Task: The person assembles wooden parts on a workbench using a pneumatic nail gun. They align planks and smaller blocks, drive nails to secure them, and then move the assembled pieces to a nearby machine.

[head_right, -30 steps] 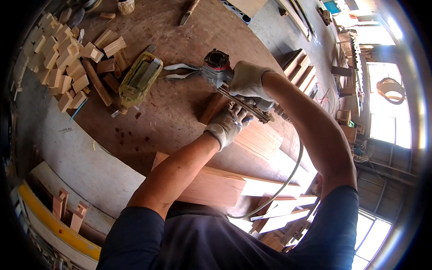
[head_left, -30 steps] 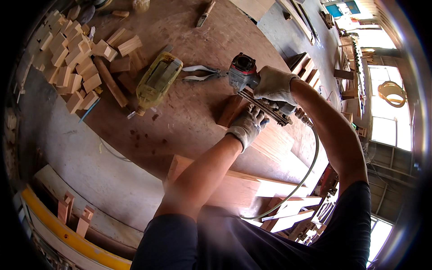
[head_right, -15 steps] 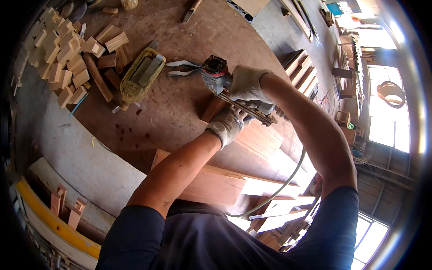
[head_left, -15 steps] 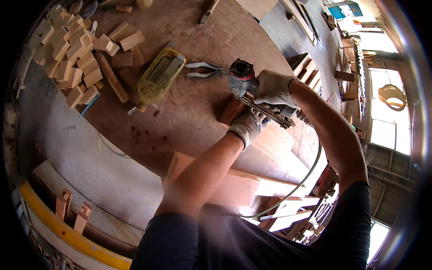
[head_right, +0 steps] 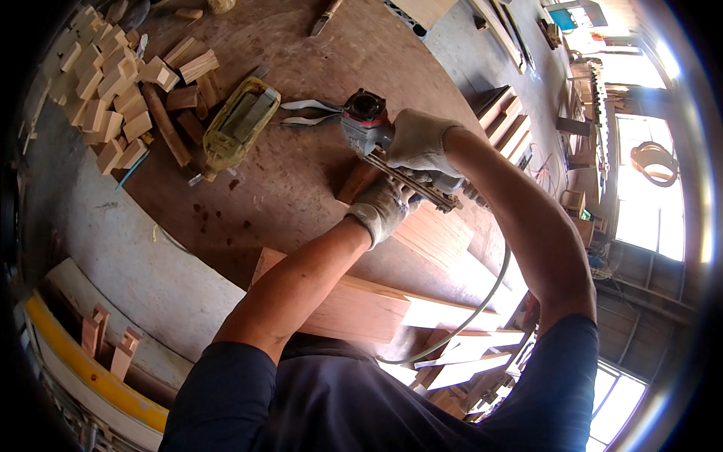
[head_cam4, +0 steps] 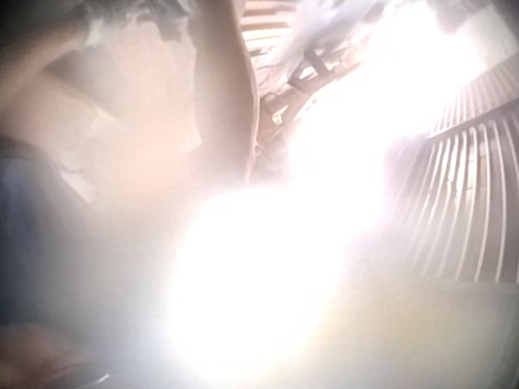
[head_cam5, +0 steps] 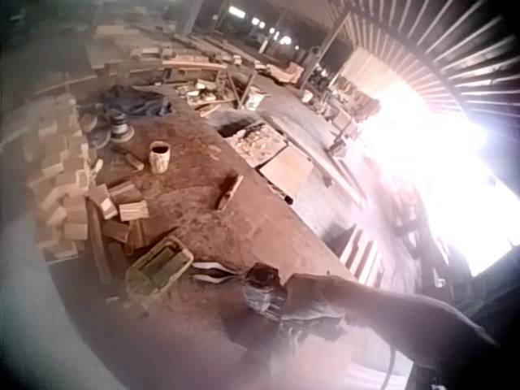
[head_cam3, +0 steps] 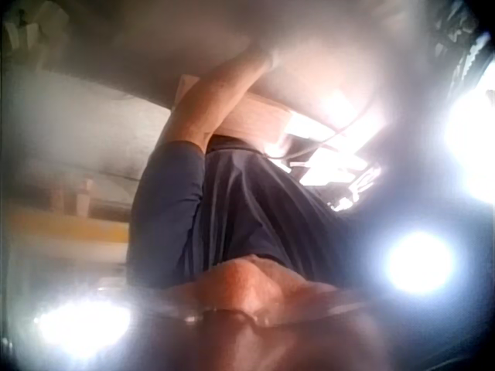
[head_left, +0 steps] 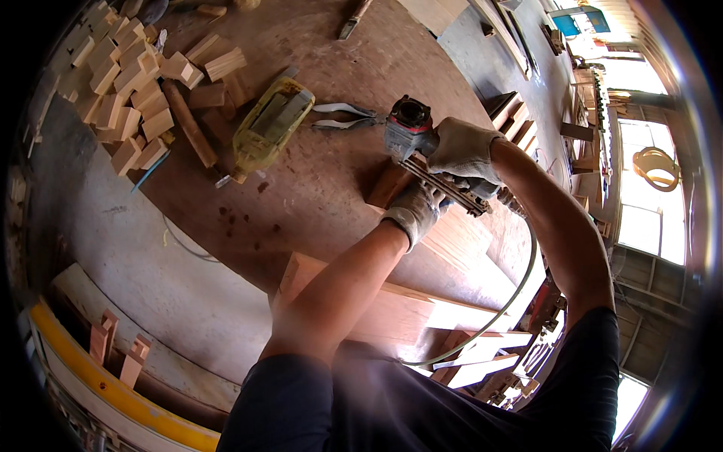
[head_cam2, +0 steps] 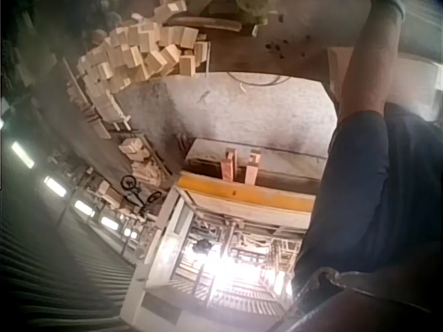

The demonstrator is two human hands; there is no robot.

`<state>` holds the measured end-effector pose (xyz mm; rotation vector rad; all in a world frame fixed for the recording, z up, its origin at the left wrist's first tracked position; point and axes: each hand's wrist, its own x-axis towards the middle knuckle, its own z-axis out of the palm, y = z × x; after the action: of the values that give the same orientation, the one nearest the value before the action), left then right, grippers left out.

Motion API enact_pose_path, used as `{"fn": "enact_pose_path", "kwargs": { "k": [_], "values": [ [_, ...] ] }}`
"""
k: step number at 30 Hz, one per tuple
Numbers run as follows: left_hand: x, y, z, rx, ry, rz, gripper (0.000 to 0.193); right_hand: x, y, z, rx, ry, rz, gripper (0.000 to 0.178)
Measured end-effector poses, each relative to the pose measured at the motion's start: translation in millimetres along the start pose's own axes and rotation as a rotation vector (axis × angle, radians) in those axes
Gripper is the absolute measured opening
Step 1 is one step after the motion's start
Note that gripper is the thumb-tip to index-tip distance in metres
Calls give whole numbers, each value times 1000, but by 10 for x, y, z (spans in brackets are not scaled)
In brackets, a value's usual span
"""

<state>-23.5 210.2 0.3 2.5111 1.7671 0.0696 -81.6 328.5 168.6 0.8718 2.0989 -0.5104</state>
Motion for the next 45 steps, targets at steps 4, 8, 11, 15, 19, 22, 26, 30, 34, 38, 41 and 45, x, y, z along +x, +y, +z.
{"fn": "enact_pose_path", "kwargs": {
  "k": [4, 8, 11, 15, 19, 22, 26, 30, 34, 38, 41, 45],
  "values": [
    [105, 74, 298, 66, 139, -89, 57, -125, -189, -74, 85, -36, 46, 36],
    [210, 115, 304, -55, 246, -176, 54, -81, -205, 27, -39, -82, 30, 36],
    [138, 42, 115, -34, 243, -182, 52, -53, -185, 79, -46, -80, 30, 29],
    [122, 39, 48, -100, 154, -164, 50, 14, -145, 91, -119, -77, 22, 37],
    [79, 27, 48, -58, 238, -181, 49, -9, -181, 86, -74, -89, 46, 37],
    [73, -1, 25, -83, 254, -189, 48, 43, -138, 108, -82, -103, 52, 36],
    [65, -4, -17, -119, 192, -187, 47, 16, -184, 79, -125, -97, 35, 35],
    [56, 7, 22, -164, 226, -215, 46, -8, -219, 79, -123, -93, 48, 35],
    [101, 44, 124, -62, 210, -168, 47, -30, -208, 88, -137, -60, 16, 28],
    [228, 96, 226, -92, 156, -170, 53, -155, -238, 89, 32, -41, 8, 27],
    [212, 204, 262, -96, 181, -189, 58, -176, -232, 108, 62, -88, -2, 27],
    [-20, 413, 306, 75, 103, -72, 59, -182, -200, 205, 89, -139, -6, 27]
  ]
}}
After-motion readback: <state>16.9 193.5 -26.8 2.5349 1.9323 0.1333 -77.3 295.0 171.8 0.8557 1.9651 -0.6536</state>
